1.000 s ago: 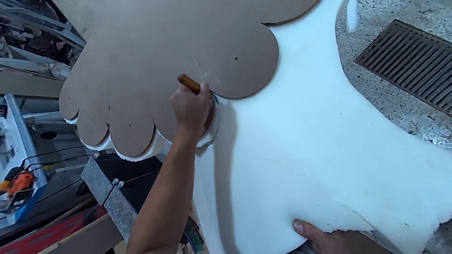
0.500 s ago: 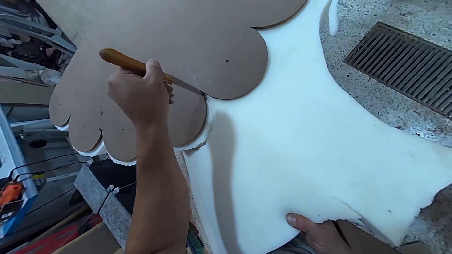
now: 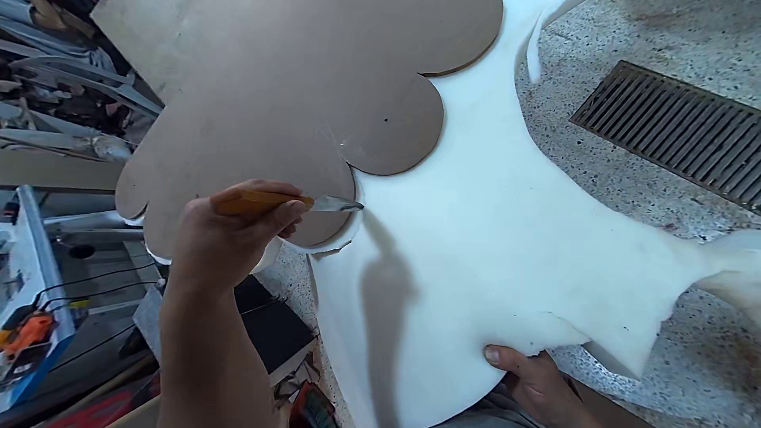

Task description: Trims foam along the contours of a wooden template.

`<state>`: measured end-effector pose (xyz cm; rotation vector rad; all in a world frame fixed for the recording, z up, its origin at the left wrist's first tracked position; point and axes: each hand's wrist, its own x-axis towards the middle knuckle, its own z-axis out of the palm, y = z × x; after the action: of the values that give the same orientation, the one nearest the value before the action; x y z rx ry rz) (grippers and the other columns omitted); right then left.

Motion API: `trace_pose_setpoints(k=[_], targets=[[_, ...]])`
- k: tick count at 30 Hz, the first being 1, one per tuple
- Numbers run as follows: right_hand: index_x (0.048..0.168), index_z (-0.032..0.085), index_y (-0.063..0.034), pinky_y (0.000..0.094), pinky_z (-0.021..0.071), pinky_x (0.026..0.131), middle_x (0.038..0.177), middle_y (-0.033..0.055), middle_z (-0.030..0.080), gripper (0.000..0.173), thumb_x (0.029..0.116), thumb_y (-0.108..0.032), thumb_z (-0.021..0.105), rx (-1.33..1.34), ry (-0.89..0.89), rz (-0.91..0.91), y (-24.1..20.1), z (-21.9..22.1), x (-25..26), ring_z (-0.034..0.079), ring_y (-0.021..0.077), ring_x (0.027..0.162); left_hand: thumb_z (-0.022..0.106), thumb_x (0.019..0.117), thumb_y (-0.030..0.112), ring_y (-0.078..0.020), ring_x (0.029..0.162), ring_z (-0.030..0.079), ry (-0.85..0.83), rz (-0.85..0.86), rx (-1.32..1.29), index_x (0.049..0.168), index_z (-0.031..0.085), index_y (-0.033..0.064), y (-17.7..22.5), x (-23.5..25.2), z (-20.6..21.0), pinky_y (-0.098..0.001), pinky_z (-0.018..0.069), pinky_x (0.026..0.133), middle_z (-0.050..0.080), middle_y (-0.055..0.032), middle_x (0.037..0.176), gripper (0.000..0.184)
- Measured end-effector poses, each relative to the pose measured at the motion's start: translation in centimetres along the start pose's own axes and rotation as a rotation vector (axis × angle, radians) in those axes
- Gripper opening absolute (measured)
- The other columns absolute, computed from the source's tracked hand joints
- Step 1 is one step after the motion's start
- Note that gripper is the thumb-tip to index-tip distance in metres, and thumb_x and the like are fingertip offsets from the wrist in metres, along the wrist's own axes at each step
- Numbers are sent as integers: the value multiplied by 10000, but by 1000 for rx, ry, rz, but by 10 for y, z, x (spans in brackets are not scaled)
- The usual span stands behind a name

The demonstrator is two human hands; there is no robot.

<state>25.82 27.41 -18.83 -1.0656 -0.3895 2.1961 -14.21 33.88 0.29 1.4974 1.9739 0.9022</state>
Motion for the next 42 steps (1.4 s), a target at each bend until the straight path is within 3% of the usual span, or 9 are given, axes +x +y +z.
trace_pose_setpoints(k=[3,8,11,16,20,30,34,37,42], targets=[[1077,713,-32,458,632,842,993,149,758,341,767,-34,854,-9,-16,-18,0,1,0,751,245,903,751,933,171,-170,744,753,-57,-19,22,1123,743,97,-1,11,-8,-322,666,696,775,-29,931,204],[1096,723,-41,445,626,870,1019,141,760,331,787,-24,840,-37,-46,-59,-2,1,-1,748,239,931,692,984,192,-189,758,759,95,-82,-201,1179,698,75,-31,16,-21,-345,668,671,766,-58,953,227],[1095,723,-42,441,626,873,1021,138,761,325,791,-17,835,-38,-50,-59,-4,1,-1,748,236,935,693,981,197,-220,796,764,97,-101,-273,1206,695,67,-48,10,-20,-360,667,700,766,-99,994,259],[1100,723,-39,448,623,883,1028,144,759,323,798,-22,835,-49,-64,-70,-4,-3,-1,747,243,942,719,939,216,-195,767,758,115,-87,-203,1140,722,97,-23,-4,-34,-351,667,685,767,-63,968,233],[1096,723,-47,460,628,866,1016,146,760,328,790,-27,841,-56,-44,-47,-5,-2,-2,750,246,928,713,927,147,-237,768,762,75,-162,-213,1141,723,56,-26,4,-20,-391,672,691,766,-106,951,233],[1099,721,-52,453,629,865,1014,140,762,350,775,-25,852,-54,-41,-57,-16,0,-7,752,240,927,578,970,177,-239,865,757,175,-317,-642,1141,706,68,-99,-24,4,-393,647,784,756,-145,1021,239],[1101,712,-47,453,632,857,1016,138,760,363,768,-30,855,-78,-37,-80,-19,0,-8,751,235,921,537,989,130,-233,795,762,232,-362,-643,1036,706,35,-88,-8,33,-403,656,749,765,-127,900,200],[1103,693,-27,479,634,840,1004,155,754,402,741,-21,870,-78,-16,-60,-22,2,-8,751,258,908,543,1026,143,-204,713,747,219,-403,-500,1075,693,6,-61,4,18,-361,653,679,753,-99,824,209],[1105,678,3,481,634,834,996,176,748,420,732,-19,870,-81,-6,-68,-21,3,-8,750,266,896,594,1018,143,-255,808,765,47,-345,-458,1123,696,-9,-58,16,21,-405,659,773,766,-145,919,211]])
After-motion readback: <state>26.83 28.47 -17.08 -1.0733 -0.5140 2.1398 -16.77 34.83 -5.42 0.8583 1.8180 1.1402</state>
